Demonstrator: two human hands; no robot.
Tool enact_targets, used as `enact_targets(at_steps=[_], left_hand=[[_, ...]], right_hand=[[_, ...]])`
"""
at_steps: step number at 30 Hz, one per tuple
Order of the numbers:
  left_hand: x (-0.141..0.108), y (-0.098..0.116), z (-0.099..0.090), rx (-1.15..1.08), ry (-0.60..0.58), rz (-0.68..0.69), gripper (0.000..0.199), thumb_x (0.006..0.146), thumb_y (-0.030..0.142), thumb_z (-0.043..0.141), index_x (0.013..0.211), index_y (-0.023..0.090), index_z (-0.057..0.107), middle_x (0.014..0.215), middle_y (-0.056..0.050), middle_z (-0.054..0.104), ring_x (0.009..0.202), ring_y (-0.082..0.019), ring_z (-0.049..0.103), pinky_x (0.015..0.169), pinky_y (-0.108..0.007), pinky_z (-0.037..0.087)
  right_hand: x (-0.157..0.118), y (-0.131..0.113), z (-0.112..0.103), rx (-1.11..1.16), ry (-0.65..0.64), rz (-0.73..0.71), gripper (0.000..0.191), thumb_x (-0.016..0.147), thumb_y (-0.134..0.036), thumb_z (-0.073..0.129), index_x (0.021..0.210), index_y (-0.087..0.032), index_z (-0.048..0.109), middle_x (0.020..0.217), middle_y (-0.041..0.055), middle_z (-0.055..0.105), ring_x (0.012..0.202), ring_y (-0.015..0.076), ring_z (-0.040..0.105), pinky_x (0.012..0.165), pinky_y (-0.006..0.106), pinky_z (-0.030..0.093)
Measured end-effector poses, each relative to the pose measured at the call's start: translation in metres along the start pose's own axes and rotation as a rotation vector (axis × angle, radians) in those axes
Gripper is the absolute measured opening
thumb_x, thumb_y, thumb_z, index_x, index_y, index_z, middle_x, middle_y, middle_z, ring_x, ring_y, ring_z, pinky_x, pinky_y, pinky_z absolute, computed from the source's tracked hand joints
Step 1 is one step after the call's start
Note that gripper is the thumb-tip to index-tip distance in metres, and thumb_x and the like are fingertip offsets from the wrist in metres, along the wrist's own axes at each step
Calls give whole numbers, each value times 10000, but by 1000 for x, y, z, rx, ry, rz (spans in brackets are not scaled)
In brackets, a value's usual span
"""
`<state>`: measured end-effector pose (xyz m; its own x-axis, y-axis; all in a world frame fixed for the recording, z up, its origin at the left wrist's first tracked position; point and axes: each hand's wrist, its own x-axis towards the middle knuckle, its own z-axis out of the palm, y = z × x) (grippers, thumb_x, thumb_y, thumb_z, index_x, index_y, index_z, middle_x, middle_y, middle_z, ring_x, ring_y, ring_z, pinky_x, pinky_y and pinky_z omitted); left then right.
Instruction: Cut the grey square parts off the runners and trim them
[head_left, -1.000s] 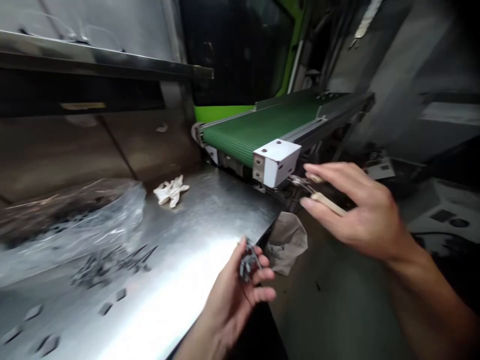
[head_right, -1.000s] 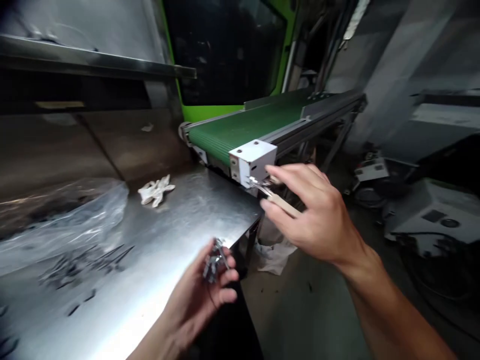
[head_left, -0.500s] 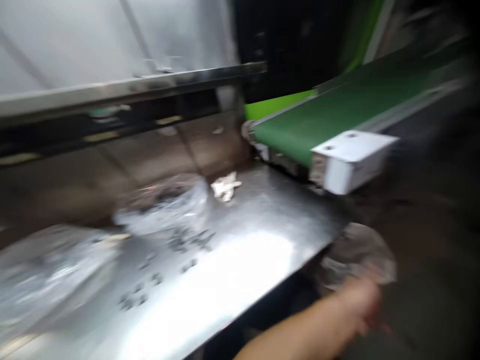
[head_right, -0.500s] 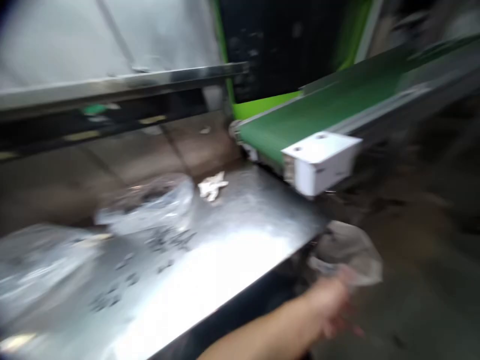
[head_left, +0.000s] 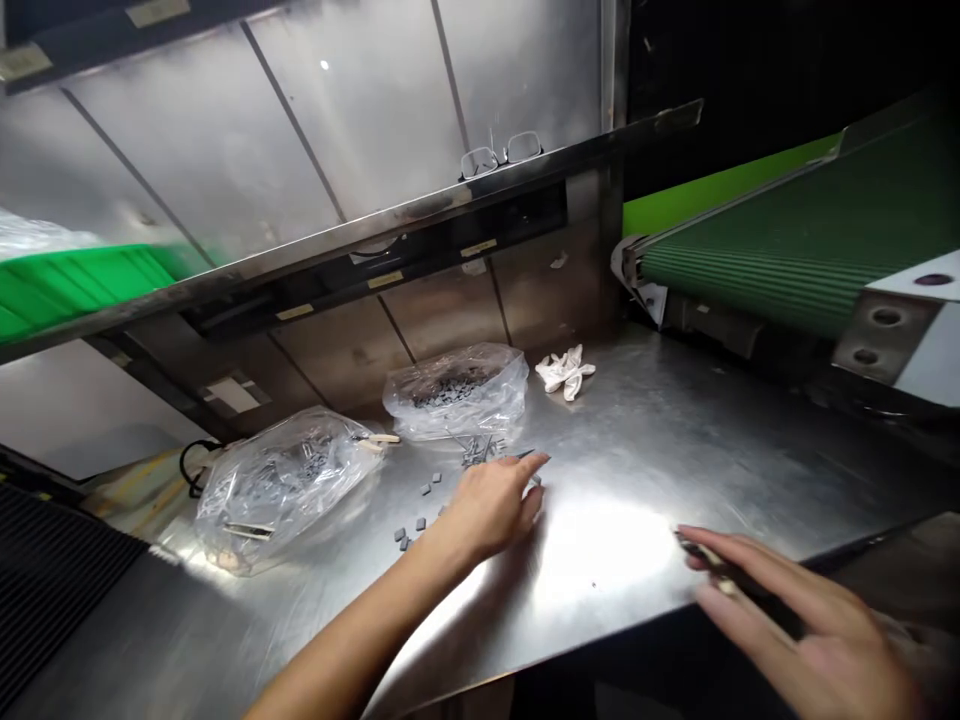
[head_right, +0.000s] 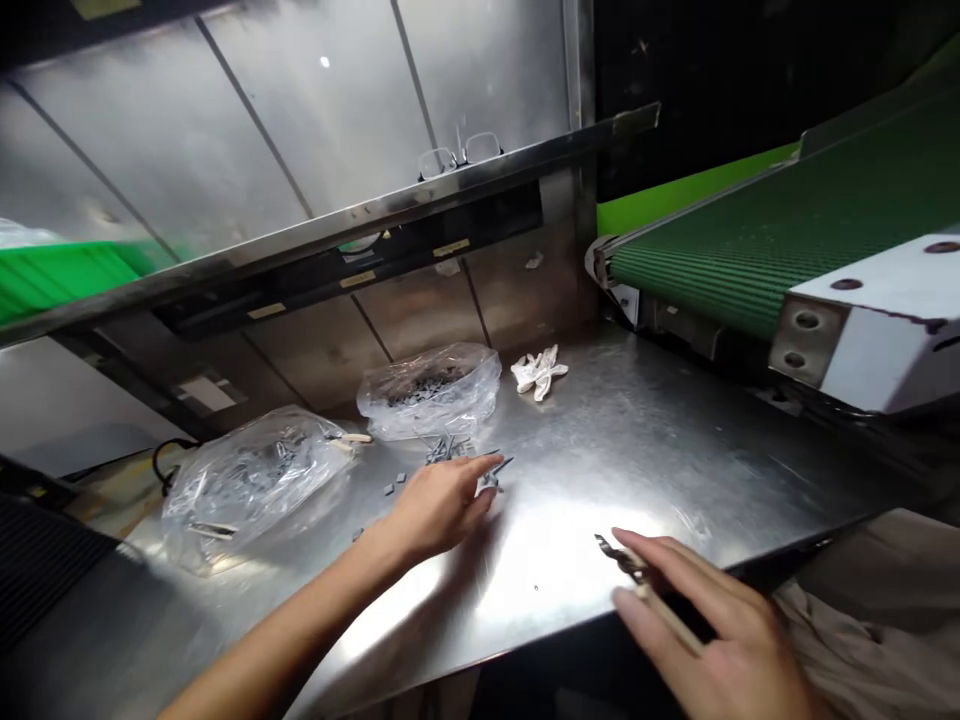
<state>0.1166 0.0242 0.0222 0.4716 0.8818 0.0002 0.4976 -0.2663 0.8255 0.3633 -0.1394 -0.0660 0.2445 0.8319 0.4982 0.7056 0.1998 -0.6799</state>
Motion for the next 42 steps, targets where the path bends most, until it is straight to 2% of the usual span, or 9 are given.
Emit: enact_targets(at_steps=[3,5,8,12,15,18,25,36,42], left_hand=[[21,-9,8,-16,30,10,68,727,262,767,764,247,713,844,-108,672,1127,-401,610,1100,-515,331],[23,-13,8,-53,53,11,131,735,244,758,664,240,648,827,-103,667,1104,-382,620,1072,-494,364],[12,-18,-2,-158,85,-22,84,749,255,754,777,230,679,845,-77,692,979,-314,663,936,-424,473],[-18,-24,-19,-407,112,-169,250,774,353,773,922,189,658,797,-58,721,801,-245,713,694,-332,542],[-41,-28,-26,-599,134,-290,358,754,355,822,1012,153,678,925,-110,769,900,-231,736,758,-307,564],[-55,-36,-29,-727,165,-382,392,739,304,848,1064,136,706,991,-129,781,932,-213,737,799,-286,573],[-65,-57,-25,-930,143,-443,301,724,261,869,969,125,760,860,-92,790,756,-153,727,753,-247,580],[-69,-50,-28,-969,134,-400,240,748,249,853,942,136,767,840,-76,800,766,-153,736,773,-256,579],[-69,-48,-27,-952,107,-414,229,775,231,831,973,137,765,844,-74,805,796,-155,740,808,-267,579]], right_hand=[[9,-18,8,35,-111,-122,325,903,-348,661,1225,-304,674,1187,31,741,1032,248,730,818,266,624],[10,-25,9,35,-127,-99,325,890,-363,667,1207,-298,698,1160,35,753,1014,254,738,798,266,631],[14,-35,7,66,-186,10,310,892,-415,648,1167,-304,739,1125,30,768,994,253,744,827,285,624],[39,-70,19,156,-331,86,333,911,-449,583,1124,-270,766,1097,61,770,986,269,733,800,323,615],[63,-99,40,174,-504,29,263,897,-353,586,1061,-257,767,979,44,771,851,235,723,717,304,591],[76,-113,63,153,-577,-16,238,902,-310,574,1038,-247,758,898,32,755,776,215,699,683,295,564],[79,-110,90,103,-617,-3,252,905,-327,588,1084,-242,744,947,61,748,825,240,697,722,323,558],[78,-110,85,18,-734,27,315,962,-386,566,1246,-309,679,1081,20,727,926,202,690,740,303,551],[75,-107,86,20,-721,31,323,958,-391,575,1258,-313,667,1085,5,726,943,186,689,769,308,557]])
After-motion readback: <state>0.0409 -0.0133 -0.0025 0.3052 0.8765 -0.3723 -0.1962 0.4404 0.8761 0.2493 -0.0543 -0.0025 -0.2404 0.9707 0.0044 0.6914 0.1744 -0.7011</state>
